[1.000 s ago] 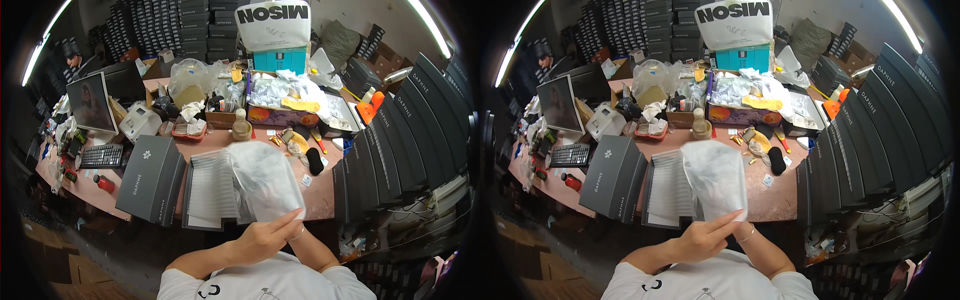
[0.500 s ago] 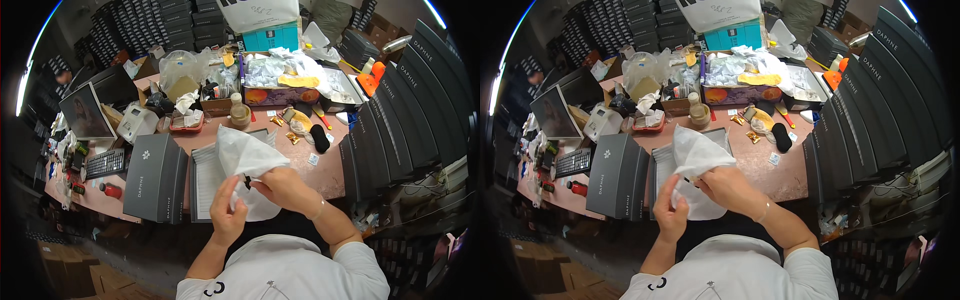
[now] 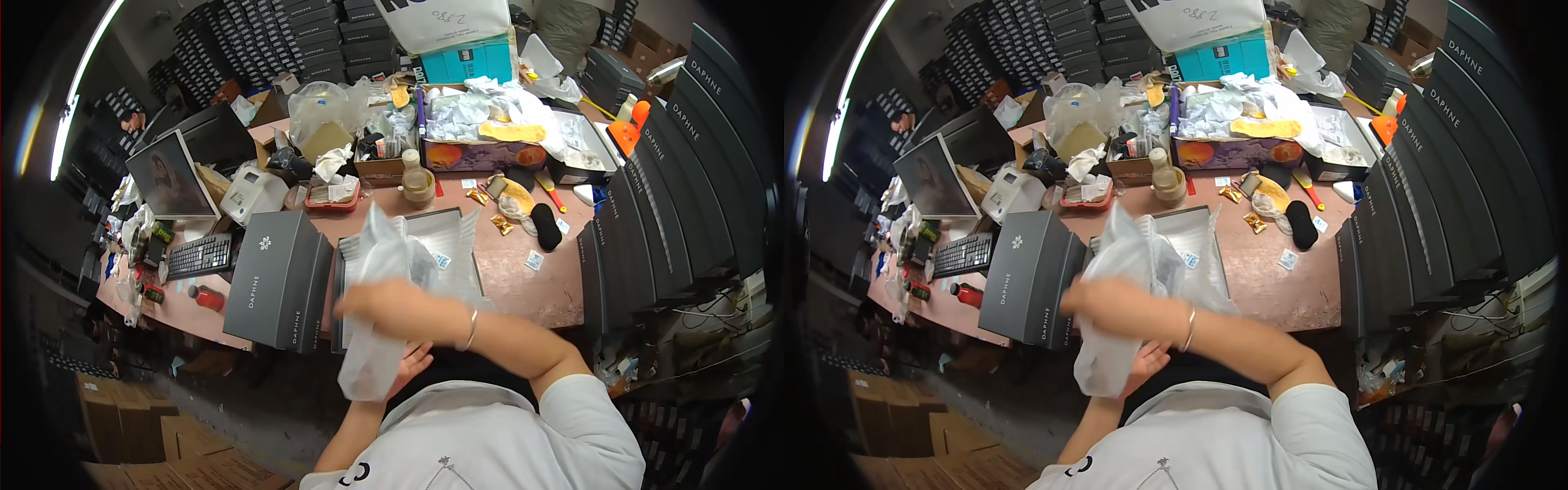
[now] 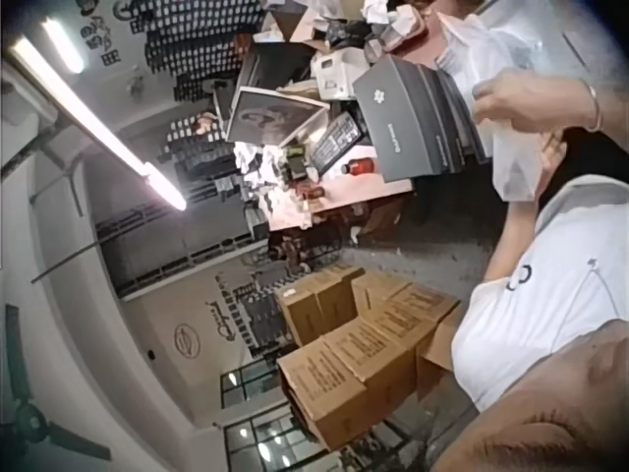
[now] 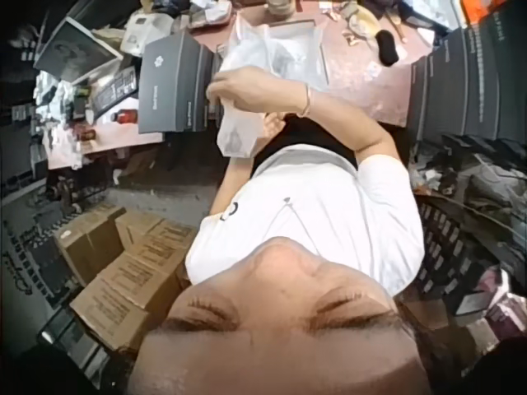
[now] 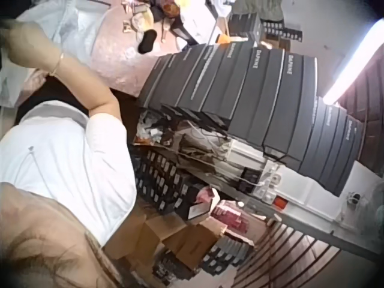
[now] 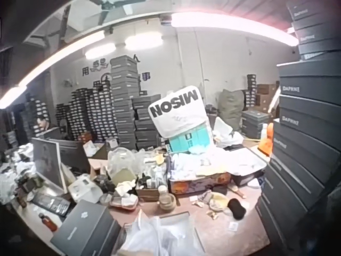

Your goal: Packing high-heeled shoes into boxes with tissue paper.

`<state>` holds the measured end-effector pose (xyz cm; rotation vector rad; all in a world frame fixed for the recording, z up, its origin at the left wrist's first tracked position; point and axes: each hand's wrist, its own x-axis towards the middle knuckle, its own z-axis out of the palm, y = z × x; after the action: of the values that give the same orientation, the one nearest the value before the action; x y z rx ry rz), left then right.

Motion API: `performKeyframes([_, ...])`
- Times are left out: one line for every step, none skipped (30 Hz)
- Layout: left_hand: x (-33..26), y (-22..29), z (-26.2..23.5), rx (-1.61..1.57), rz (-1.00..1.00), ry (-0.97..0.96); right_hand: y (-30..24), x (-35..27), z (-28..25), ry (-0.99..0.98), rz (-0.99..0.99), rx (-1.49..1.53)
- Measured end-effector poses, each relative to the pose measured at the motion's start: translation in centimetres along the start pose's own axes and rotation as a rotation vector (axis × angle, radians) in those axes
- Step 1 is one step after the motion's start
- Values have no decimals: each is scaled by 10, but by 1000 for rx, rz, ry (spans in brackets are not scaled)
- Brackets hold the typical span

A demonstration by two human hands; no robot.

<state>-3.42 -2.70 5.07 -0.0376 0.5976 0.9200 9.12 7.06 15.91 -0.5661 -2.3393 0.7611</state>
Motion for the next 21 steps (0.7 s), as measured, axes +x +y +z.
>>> performKeyframes([5,2,-2,-6,-28,-4,-22,-8,20,-193,-26,-49])
performKeyframes([5,11,-7,6,11,-19,-32,-24,53,-185,-109,-124])
performKeyframes([2,22,-21,56,121,-19,-37,-37,80,-192,-203,-193])
performKeyframes([2,34,-32,163,213,-16,-38,-51,75,-412,-64,65])
performKeyframes([-3,46,-43,333,317,9,-30,-68,71,-557,-49,101])
performKeyframes([-15,58,-53,632,458,68,-11,-86,60,-513,-84,309])
performKeyframes([-22,69,-58,1167,624,197,15,-109,54,-472,-119,519])
performKeyframes([-27,78,-61,1874,817,356,53,-138,60,-482,267,904])
performKeyframes([-26,87,-66,2238,890,387,72,-154,60,-153,665,1358])
performKeyframes([-23,95,-66,2498,916,400,77,-148,55,158,592,1575])
performKeyframes([-18,97,-63,2641,944,408,74,-137,58,132,524,1706])
performKeyframes([-5,105,-36,2161,812,299,63,-121,65,118,456,1835])
performKeyframes([7,114,-7,1693,669,202,50,-106,71,167,503,1778])
performKeyframes([15,121,12,1230,530,115,38,-91,76,215,540,1720])
performKeyframes([22,124,26,1193,584,163,33,-74,69,287,760,1665])
performKeyframes([28,120,37,1154,635,205,38,-70,71,274,751,1677])
performKeyframes([37,106,36,1133,823,124,47,-69,77,263,748,1687])
performKeyframes([55,92,29,1091,1020,30,55,-67,78,250,747,1677])
performKeyframes([64,78,12,1246,1046,79,56,-66,84,315,769,1727])
performKeyframes([77,63,-4,1398,1069,116,62,-75,89,310,812,1710])
performKeyframes([77,52,-13,1603,1078,170,71,-84,98,312,847,1703])
